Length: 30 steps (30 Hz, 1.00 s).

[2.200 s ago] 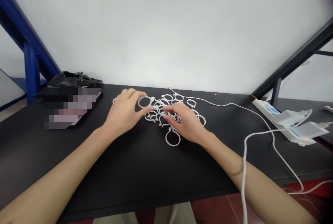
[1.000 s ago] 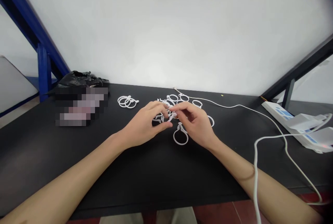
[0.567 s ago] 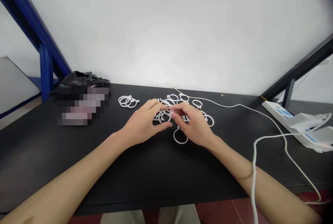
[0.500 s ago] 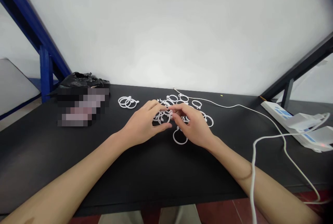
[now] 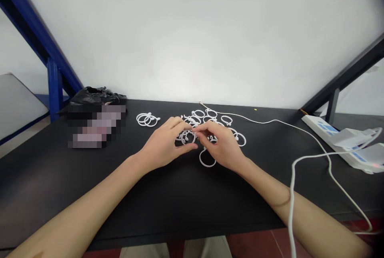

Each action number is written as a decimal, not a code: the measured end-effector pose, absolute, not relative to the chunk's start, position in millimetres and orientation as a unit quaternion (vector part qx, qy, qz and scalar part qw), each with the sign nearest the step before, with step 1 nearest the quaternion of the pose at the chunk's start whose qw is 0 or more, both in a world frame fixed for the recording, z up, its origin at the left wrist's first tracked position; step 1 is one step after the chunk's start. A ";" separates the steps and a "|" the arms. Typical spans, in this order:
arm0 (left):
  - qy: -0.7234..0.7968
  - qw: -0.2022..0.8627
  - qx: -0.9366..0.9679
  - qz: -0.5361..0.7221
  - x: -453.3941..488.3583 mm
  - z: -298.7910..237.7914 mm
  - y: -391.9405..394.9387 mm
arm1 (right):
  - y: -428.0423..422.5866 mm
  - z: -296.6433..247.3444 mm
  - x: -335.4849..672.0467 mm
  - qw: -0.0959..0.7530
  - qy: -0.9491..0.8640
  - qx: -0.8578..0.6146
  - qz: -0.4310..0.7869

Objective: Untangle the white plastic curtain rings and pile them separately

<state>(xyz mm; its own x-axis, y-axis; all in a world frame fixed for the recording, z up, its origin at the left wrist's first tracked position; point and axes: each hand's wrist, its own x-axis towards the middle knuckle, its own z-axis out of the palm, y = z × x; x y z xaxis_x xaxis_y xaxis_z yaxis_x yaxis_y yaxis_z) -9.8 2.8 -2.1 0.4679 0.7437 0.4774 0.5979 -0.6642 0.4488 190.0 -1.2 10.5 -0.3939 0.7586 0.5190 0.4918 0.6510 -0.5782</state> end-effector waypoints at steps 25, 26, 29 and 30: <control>0.535 -0.049 0.803 0.259 -45.3 -16.0 43.1 | 2.0 -0.8 186.8 0.213 -0.892 -0.398 0.005; 0.490 -0.040 0.834 0.250 -42.5 -15.7 40.8 | 2.4 -1.1 186.8 0.210 -0.893 -0.397 0.003; 0.421 -0.032 0.879 0.222 -38.3 -15.7 36.8 | 3.4 -1.9 187.3 0.207 -0.893 -0.398 -0.005; 0.419 -0.036 0.881 0.218 -38.2 -15.6 36.5 | 3.7 -2.2 187.5 0.210 -0.892 -0.399 -0.007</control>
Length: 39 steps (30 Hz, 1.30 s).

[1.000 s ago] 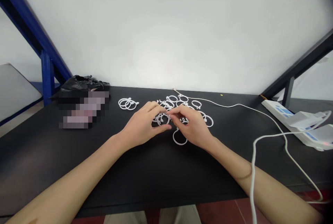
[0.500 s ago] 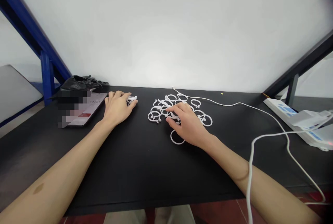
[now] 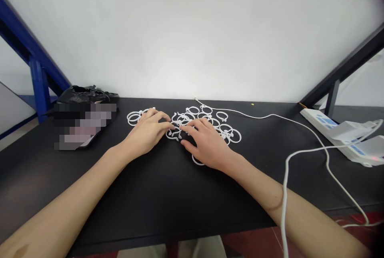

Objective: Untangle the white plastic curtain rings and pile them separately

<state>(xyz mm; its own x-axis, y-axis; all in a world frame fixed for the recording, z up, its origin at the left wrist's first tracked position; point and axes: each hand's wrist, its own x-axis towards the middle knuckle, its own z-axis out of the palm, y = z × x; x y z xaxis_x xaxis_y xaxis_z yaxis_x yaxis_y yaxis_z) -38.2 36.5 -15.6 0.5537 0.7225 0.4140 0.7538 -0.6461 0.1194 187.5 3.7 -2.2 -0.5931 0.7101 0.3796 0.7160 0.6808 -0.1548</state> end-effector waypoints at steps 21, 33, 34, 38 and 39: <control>-0.345 -0.010 -0.854 -0.388 -6.0 -0.6 6.5 | 2.5 9.4 190.3 0.407 -0.822 -0.390 0.082; -0.309 0.018 -0.856 -0.414 -6.5 -0.9 8.7 | 2.2 11.5 189.8 0.396 -0.806 -0.421 0.129; -0.310 0.022 -0.855 -0.416 -6.4 -1.0 9.0 | 2.3 10.5 189.8 0.393 -0.804 -0.427 0.133; -0.312 0.031 -0.850 -0.422 -5.7 -0.5 8.9 | 3.7 5.9 190.0 0.387 -0.780 -0.450 0.197; -0.313 0.031 -0.850 -0.422 -5.6 -0.2 8.6 | 4.1 5.1 190.1 0.391 -0.772 -0.452 0.215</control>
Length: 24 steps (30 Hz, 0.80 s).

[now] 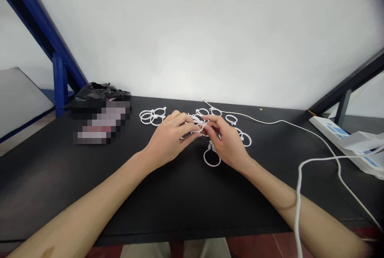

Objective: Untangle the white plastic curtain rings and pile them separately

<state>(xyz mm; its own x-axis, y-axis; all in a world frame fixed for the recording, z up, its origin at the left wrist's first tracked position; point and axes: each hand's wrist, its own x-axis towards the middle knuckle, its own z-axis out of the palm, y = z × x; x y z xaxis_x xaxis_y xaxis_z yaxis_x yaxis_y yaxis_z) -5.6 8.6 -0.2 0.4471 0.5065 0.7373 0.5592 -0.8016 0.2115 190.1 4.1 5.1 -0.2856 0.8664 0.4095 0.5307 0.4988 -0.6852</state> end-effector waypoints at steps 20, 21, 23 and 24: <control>-0.446 0.122 -0.818 -0.341 -34.8 2.2 26.8 | 5.8 3.6 193.7 0.344 -0.820 -0.444 0.113; -0.485 0.151 -0.797 -0.326 -43.8 1.0 31.6 | 5.6 1.9 193.0 0.323 -0.836 -0.435 0.086; -0.552 0.192 -0.752 -0.304 -62.5 -3.3 40.6 | 4.2 -1.3 189.9 0.278 -0.865 -0.415 0.037; -0.576 0.202 -0.738 -0.289 -71.1 -6.1 44.2 | 3.1 -2.8 187.8 0.257 -0.877 -0.406 0.018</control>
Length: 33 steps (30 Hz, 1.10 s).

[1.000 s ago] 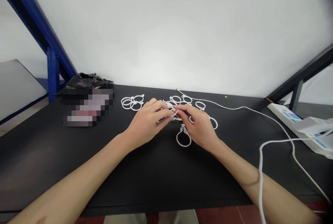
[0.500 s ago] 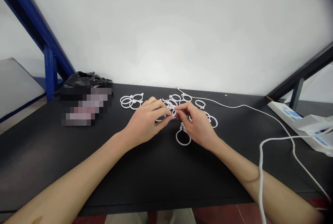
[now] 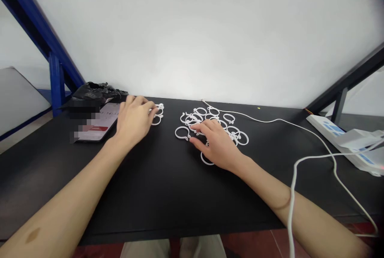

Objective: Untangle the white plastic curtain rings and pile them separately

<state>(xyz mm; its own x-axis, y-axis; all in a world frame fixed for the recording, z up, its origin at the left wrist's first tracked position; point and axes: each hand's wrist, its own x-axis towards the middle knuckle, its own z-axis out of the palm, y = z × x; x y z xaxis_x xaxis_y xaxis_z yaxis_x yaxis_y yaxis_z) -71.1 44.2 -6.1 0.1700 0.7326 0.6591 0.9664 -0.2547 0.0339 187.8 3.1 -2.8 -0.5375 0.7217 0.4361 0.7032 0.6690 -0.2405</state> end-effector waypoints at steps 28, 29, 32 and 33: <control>-0.447 -0.042 -0.832 -0.325 -15.6 -4.6 10.0 | 4.2 8.0 186.9 0.403 -0.738 -0.455 0.292; -0.465 -0.040 -0.824 -0.322 -15.3 -4.8 10.5 | 2.4 8.8 186.2 0.400 -0.751 -0.448 0.274; -0.494 -0.053 -0.810 -0.310 -13.2 -5.3 11.1 | -1.6 10.9 186.3 0.382 -0.804 -0.406 0.207; -0.496 -0.064 -0.809 -0.308 -12.6 -5.6 11.2 | -2.2 11.2 187.0 0.377 -0.819 -0.389 0.190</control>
<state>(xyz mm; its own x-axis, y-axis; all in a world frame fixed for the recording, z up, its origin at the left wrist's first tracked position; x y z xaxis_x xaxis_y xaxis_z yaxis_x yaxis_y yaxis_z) -12.6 11.2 -5.6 0.3184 0.8425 0.4345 0.7637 -0.4995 0.4089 187.0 -2.2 11.2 -0.4133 0.7807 0.4687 0.4941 0.6246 -0.6048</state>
